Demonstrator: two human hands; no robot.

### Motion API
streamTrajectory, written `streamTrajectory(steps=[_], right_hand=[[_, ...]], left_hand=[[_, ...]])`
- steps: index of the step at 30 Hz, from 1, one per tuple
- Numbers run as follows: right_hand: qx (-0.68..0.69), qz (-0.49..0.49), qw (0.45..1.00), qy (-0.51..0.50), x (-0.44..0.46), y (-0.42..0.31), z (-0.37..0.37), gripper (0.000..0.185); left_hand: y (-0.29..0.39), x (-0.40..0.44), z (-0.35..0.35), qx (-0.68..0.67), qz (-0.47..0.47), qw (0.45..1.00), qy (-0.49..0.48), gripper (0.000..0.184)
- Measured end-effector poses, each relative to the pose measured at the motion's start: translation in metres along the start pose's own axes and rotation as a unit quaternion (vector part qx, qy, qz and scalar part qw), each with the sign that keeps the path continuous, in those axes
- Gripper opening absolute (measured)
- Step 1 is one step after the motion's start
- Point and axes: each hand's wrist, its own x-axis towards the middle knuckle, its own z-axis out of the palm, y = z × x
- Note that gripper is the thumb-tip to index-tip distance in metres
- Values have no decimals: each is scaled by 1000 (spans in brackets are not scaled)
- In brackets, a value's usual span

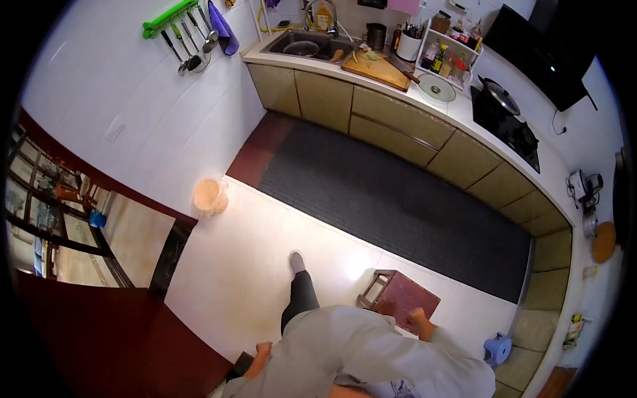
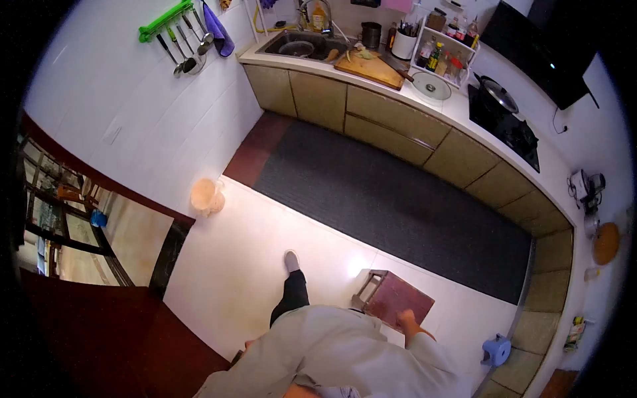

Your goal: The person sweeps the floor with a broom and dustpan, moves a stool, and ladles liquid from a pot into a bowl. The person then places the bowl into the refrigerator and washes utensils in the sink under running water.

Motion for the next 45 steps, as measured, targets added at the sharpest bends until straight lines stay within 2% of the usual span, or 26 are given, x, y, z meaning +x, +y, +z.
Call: streamTrajectory(steps=[2,5,9,10,11,12,13,14,15,17,18,19,22,24,28,29,30,31,32,34,35,37,38,40,42,45], right_hand=[[139,128,978,-89,-7,-26,-11,18],[291,263,915,-97,33,-79,-50,19],[357,214,909,3,158,-143,-91,24],[368,185,911,35,193,-152,-97,26],[365,151,916,72,231,-162,-111,28],[361,118,919,108,264,-165,-120,29],[367,102,914,138,297,-168,-136,31],[370,95,910,160,326,-166,-150,33],[432,140,879,146,340,-170,-168,31],[534,215,809,123,354,-191,-221,29],[580,266,768,62,392,-158,-130,30],[549,295,780,56,378,-170,-181,30],[520,355,777,12,393,-157,-221,29],[516,383,766,-7,416,-136,-245,28],[527,430,733,-10,452,-94,-309,27],[531,443,722,-5,458,-85,-325,26],[537,454,711,3,467,-78,-342,26],[542,465,700,10,474,-71,-358,26],[547,473,691,19,484,-66,-375,26],[552,488,675,36,500,-59,-408,25],[556,493,668,46,511,-58,-423,25],[559,503,655,66,532,-57,-454,24],[562,507,649,74,545,-60,-468,24],[564,516,639,87,569,-71,-492,23],[565,528,627,95,592,-89,-513,23],[556,549,617,95,620,-124,-541,22]], left_hand=[[-18,12,-29,-66,-42,996,-43,9],[-58,49,-87,-123,-71,987,-75,9],[-115,145,-176,-149,-61,984,-75,11],[-131,175,-199,-206,-87,972,-74,11],[-142,206,-222,-396,-177,898,-69,12],[-150,241,-249,-592,-268,759,-37,13],[-159,279,-279,-657,-283,698,-2,13],[-167,316,-311,-671,-270,689,36,14],[-149,330,-371,-670,-255,696,31,18],[-133,378,-449,-636,-166,745,113,19],[-122,401,-491,-641,-151,744,111,19],[-113,420,-523,-647,-136,742,110,20],[-86,473,-584,-656,-93,737,137,20],[-72,495,-607,-654,-111,741,102,21],[-88,520,-596,-615,-135,776,37,25],[-105,522,-602,-273,14,961,-34,24],[-121,525,-609,100,172,980,17,25],[-131,525,-610,106,141,982,67,20],[-136,536,-633,110,142,982,63,20],[-142,534,-667,138,60,989,4,17],[-142,541,-684,113,32,993,-16,16],[-144,569,-716,-69,-45,996,-31,15],[-143,590,-732,-174,-93,980,-31,15],[-135,639,-762,-384,-153,910,-23,13],[-127,691,-796,-498,-162,852,-12,12],[-128,772,-854,-548,-128,826,-11,11]])
